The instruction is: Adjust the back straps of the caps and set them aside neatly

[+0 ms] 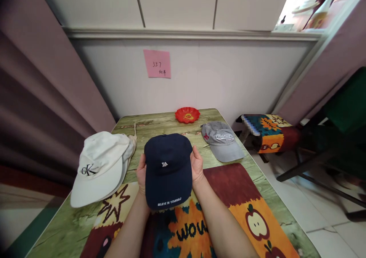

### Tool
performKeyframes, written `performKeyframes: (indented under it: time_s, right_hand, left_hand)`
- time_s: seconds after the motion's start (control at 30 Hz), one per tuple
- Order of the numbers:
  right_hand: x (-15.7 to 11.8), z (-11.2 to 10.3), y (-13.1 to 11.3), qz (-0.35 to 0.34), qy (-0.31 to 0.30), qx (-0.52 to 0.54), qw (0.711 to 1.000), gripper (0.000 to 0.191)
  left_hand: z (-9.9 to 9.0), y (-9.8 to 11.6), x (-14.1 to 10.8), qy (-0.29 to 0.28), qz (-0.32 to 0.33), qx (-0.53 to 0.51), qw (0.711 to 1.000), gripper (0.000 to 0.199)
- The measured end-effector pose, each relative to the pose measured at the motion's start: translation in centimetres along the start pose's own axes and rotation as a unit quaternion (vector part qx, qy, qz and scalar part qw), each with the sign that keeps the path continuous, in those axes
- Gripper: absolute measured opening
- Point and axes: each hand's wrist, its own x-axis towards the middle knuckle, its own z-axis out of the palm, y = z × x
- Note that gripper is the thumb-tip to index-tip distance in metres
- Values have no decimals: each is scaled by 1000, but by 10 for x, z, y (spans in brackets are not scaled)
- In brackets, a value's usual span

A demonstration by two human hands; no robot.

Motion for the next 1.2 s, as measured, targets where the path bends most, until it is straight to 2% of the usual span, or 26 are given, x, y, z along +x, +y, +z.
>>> performKeyframes:
  time_s: [0.1,0.23,0.37,0.47,0.57,0.67,0.77,1.03,1.2]
  right_hand:
    - [1,-2,-3,-5,10,-11,1000,54]
    - [1,-5,-7,-13,21,-25,999,50]
    - [1,-3,-11,-8,24,-42,999,52]
    - [0,2,-16,21,12,-55,998,58]
    - [-1,6,-21,42,-3,-55,998,63]
    - [-1,8,-24,39,3,-39,998,61]
    - [0,10,-24,28,23,-18,999,60]
    - [-2,21,-40,-9,26,-43,999,50]
    - [-9,27,-53,-37,39,-63,997,36]
  left_hand:
    - [0,4,1,16,-33,15,999,59]
    - [6,8,2,38,-8,32,999,63]
    - [18,8,1,37,1,66,997,65]
    - [30,7,2,30,-21,103,994,69]
    - [38,6,5,41,-59,110,991,60]
    - [39,5,7,72,-110,81,988,52]
    - [38,4,9,86,-133,51,986,53]
    - [50,16,5,70,-78,73,992,65]
    - [57,30,0,127,-25,158,979,41]
